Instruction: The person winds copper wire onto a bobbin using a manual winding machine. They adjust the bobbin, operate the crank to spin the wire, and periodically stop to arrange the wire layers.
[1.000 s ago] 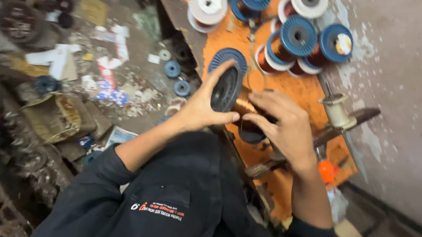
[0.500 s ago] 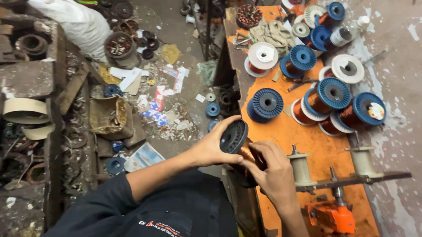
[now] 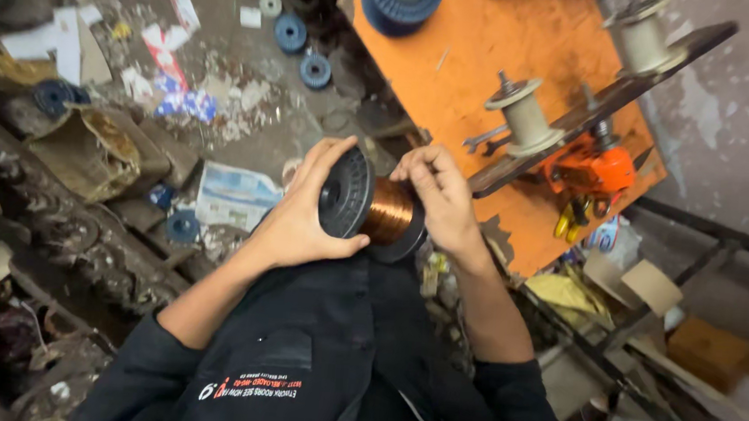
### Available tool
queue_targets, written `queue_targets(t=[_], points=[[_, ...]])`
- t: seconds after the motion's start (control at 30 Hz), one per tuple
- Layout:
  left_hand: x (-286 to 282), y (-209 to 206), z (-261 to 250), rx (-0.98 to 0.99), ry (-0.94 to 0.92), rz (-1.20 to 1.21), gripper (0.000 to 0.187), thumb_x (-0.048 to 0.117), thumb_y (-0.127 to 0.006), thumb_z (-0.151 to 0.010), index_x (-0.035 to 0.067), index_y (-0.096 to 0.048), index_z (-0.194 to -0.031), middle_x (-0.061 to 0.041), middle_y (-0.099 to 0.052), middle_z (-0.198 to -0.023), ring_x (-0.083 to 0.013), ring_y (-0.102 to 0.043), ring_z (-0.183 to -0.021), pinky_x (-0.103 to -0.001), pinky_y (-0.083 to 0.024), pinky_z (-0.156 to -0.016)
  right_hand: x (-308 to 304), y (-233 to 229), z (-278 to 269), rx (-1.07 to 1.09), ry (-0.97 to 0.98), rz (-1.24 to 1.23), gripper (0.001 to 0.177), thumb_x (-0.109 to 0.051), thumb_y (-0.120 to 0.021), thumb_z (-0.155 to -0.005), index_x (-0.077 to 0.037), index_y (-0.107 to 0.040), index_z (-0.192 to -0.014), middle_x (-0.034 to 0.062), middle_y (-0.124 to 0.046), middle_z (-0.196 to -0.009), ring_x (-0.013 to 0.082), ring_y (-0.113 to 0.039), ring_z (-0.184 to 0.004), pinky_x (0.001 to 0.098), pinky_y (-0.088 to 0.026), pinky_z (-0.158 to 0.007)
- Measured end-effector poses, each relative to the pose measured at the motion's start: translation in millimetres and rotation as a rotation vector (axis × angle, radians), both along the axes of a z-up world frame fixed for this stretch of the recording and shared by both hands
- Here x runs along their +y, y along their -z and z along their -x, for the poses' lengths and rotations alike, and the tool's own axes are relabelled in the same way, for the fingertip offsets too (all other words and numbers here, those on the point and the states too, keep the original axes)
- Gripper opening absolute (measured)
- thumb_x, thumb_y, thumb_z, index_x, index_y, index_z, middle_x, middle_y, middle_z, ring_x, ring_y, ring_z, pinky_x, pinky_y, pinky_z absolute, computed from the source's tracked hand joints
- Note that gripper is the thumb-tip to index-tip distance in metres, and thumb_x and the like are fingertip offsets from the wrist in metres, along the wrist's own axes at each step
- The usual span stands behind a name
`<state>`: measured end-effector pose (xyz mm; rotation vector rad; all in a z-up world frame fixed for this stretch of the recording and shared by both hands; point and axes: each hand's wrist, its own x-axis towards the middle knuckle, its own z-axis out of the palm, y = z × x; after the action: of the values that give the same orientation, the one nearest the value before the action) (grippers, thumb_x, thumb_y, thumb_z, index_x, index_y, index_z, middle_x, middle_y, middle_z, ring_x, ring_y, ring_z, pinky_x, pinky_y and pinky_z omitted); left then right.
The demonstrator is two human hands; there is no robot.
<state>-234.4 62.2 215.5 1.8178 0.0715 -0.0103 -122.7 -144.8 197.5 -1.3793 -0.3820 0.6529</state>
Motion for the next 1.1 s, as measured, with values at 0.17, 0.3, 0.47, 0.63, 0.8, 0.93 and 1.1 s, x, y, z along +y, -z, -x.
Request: queue_targets(t=[0.17,0.3,0.47,0.63,0.8,0.93,1.1], points=[[24.4,21.5,4.2,0.038,0.091,0.020,0.118,0.027,-0.093,-0.058,0.011,-0.032,-0.158,-0.022,-0.035,-0.156,-0.0422,-0.036,-0.148,-0.047,-0.034,-0.119,-0.4,14.9,-1.3,0.404,-0.023,-0.182,0.012,-0.018,-0.053,-0.115,-0.007,-0.052,-0.113,0.0017,-0.055,-0.088,0.0117,-0.053,-0.081,0.0309,-0.048,-0.086],[34.8,44.9,4.9,-0.007,0.126,0.092,0.116,0.026,-0.094,-0.061,0.012,-0.032,-0.159,-0.022,-0.034,-0.158,-0.0431,-0.031,-0.152,-0.050,-0.029,-0.123,16.3,-10.9,-11.5,0.239,0.123,0.313,0.020,-0.015,-0.058,-0.103,-0.010,-0.050,-0.121,-0.0048,-0.050,-0.073,0.0043,-0.044,-0.063,0.0221,-0.033,-0.055],[25.5,93.9,5.9,0.198,-0.202,0.559,0.104,0.028,-0.087,-0.071,0.011,-0.033,-0.158,-0.018,-0.040,-0.156,-0.0370,-0.039,-0.147,-0.049,-0.034,-0.119,11.5,-50.5,49.0,-0.390,0.033,0.785,0.032,-0.011,-0.064,-0.102,-0.003,-0.060,-0.133,-0.0069,-0.046,-0.072,0.0035,-0.044,-0.064,0.0222,-0.038,-0.059],[40.9,178.2,23.1,0.470,-0.384,1.748,0.074,0.039,-0.071,-0.090,-0.002,-0.049,-0.147,-0.020,-0.061,-0.134,-0.0353,-0.058,-0.120,-0.052,-0.044,-0.101,20.9,47.6,107.3,0.410,-0.151,0.558,0.025,-0.017,-0.065,-0.108,0.004,-0.071,-0.120,-0.0028,-0.047,-0.076,0.0106,-0.042,-0.065,0.0255,-0.032,-0.058],[65.5,210.4,80.0,0.524,-0.025,1.954,0.074,0.036,-0.072,-0.084,0.001,-0.051,-0.146,-0.019,-0.065,-0.136,-0.0344,-0.063,-0.123,-0.051,-0.045,-0.109,14.9,102.0,82.9,0.897,0.290,0.359,0.023,-0.016,-0.050,-0.095,0.001,-0.065,-0.100,0.0065,-0.070,-0.088,0.0167,-0.066,-0.080,0.0312,-0.053,-0.076],[60.4,246.1,100.5,0.725,0.083,1.569,0.080,0.035,-0.074,-0.079,0.010,-0.047,-0.149,-0.006,-0.061,-0.146,-0.0196,-0.058,-0.134,-0.039,-0.041,-0.115,29.2,112.8,74.9,0.182,-0.289,0.375,0.031,-0.027,-0.050,-0.109,-0.002,-0.068,-0.106,0.0018,-0.059,-0.088,0.0132,-0.056,-0.082,0.0298,-0.044,-0.075],[15.5,381.8,101.8,1.219,-0.027,1.611,0.059,0.041,-0.073,-0.089,0.008,-0.060,-0.136,-0.010,-0.067,-0.129,-0.0234,-0.063,-0.116,-0.046,-0.051,-0.099,22.6,177.5,66.1,-0.594,-0.616,0.547,0.047,-0.043,-0.072,-0.085,0.002,-0.064,-0.095,0.0208,-0.067,-0.095,0.0410,-0.067,-0.090,0.0467,-0.053,-0.079]])
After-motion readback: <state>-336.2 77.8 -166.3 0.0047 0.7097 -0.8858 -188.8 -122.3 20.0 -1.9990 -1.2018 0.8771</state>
